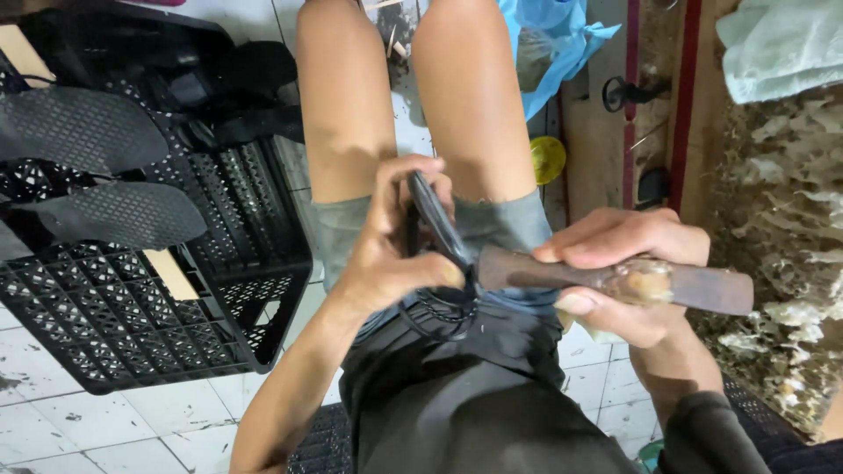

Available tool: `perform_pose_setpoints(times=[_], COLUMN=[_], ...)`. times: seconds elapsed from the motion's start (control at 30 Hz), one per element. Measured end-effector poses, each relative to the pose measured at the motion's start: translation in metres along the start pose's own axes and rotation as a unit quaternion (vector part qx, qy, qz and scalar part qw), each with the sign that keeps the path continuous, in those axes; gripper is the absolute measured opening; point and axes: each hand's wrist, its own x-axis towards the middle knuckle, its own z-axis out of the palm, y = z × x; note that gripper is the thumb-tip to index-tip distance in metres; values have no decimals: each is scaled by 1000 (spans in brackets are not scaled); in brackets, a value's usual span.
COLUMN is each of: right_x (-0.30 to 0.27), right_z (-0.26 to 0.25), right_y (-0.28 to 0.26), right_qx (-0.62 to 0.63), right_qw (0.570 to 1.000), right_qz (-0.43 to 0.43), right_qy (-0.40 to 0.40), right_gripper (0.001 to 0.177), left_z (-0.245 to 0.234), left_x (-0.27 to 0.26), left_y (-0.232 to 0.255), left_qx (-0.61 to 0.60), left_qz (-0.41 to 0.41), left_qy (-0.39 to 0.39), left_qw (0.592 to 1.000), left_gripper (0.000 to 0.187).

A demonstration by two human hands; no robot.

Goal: Assembling sandals by heating components, fitting straps into soles using a wedging tool, and securing them with a hammer.

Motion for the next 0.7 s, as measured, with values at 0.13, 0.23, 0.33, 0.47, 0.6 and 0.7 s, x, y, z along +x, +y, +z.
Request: perform_pose_setpoints(times=[0.13, 0.23, 0.33, 0.47, 0.6, 0.7], right_x=[-4, -6, -11, -14, -20, -17], right_z=[-1, -1, -8, 1, -3, 4], right_y=[-11, -27, -24, -44, -37, -45], right_qx=[4, -14, 1, -71, -38, -85], right_qw=[996, 1000, 990, 995, 995, 991], right_qz=[-83, 7, -85, 20, 36, 37], right_qy=[-30, -12, -117, -67, -87, -92], right_gripper=[20, 25, 31, 23, 26, 22], left_z=[7, 8, 9, 12, 10, 10], left_x=[-2, -8, -9, -22, -26, -27], left_y=[19, 25, 33, 27, 20, 11], left_qx=[135, 141, 248, 275, 262, 234], left_qz=[28, 28, 101, 38, 39, 62], left_qy=[-25, -51, -115, -108, -122, -129], left_qw=[990, 988, 957, 955, 956, 962], left_gripper=[64, 59, 54, 50, 44, 29])
